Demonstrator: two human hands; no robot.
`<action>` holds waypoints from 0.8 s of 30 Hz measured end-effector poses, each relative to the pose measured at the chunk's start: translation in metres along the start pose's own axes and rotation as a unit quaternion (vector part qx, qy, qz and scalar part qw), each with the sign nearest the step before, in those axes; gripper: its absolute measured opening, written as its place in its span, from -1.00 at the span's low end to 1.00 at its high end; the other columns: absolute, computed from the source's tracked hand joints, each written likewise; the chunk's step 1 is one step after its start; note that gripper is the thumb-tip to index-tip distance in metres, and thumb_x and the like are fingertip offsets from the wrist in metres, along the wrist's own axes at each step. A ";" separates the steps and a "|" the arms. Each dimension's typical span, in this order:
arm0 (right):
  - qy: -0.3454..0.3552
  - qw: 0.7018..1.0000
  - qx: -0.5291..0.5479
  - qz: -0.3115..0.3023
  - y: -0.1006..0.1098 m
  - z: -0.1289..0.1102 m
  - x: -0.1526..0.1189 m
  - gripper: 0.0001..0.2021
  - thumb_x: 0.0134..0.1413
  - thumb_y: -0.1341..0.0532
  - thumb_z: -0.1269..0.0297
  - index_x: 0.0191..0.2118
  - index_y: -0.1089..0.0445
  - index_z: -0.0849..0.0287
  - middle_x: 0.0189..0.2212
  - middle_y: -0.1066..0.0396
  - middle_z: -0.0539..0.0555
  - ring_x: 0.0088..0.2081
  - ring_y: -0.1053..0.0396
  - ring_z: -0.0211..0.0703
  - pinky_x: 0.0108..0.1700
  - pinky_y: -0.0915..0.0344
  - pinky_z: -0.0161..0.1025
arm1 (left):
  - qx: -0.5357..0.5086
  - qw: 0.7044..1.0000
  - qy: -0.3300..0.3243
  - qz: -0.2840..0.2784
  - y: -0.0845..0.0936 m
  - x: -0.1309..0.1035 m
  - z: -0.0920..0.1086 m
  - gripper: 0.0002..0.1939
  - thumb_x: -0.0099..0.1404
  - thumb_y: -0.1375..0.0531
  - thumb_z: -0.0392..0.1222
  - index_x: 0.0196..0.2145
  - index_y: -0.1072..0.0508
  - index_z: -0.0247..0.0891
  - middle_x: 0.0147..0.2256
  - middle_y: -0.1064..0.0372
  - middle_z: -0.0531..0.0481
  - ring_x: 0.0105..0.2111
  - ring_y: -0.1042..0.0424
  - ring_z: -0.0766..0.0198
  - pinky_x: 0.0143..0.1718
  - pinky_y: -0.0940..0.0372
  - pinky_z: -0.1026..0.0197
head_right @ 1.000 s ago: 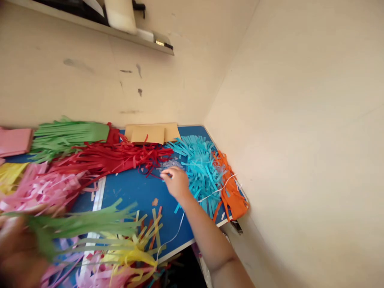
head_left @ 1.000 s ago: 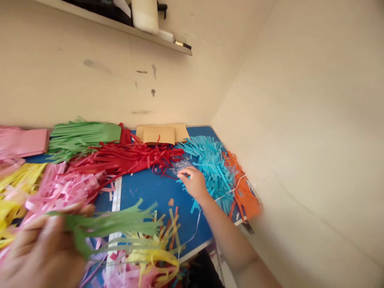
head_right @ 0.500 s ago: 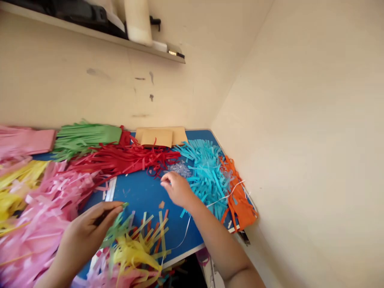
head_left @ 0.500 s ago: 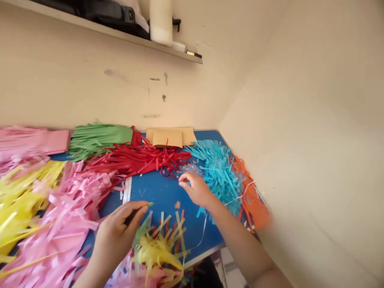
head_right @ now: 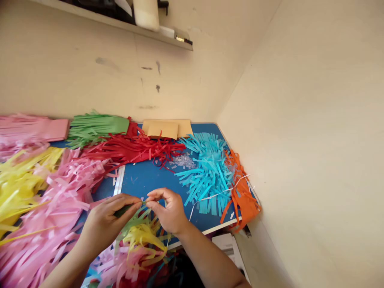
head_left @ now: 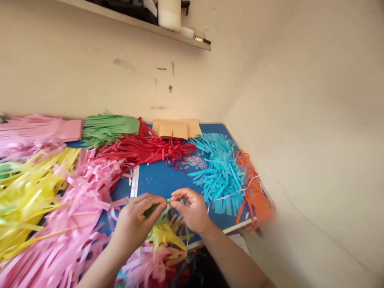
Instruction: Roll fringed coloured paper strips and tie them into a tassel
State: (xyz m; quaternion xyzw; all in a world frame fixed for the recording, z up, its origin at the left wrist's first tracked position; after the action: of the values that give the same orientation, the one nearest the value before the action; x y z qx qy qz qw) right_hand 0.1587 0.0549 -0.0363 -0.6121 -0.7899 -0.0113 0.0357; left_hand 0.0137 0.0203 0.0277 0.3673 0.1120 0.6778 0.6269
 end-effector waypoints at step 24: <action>0.107 0.977 -0.184 -0.031 -0.001 -0.032 -0.004 -0.86 0.20 -0.27 0.22 -0.36 -0.52 0.10 -0.39 -0.56 0.01 -0.30 -0.48 -0.18 -0.07 -0.30 -0.22 | 0.057 0.990 -0.124 0.030 0.002 -0.006 0.019 -0.73 0.36 -0.15 0.02 -0.24 -0.57 -0.17 -0.36 -0.59 0.03 -0.41 -0.56 0.32 -0.35 -0.41 0.37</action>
State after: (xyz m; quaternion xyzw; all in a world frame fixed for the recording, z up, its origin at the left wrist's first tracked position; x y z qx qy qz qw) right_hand 0.1598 0.0484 -0.0047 -0.5790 -0.7842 -0.2229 0.0060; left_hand 0.0234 0.0083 0.0402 0.4867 0.0608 0.6379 0.5937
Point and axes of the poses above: each hand's wrist, its own x-axis towards the middle knuckle, its own y-axis out of the back of the hand, z = x × y, the point moved 10 cm from there along x, towards the middle knuckle
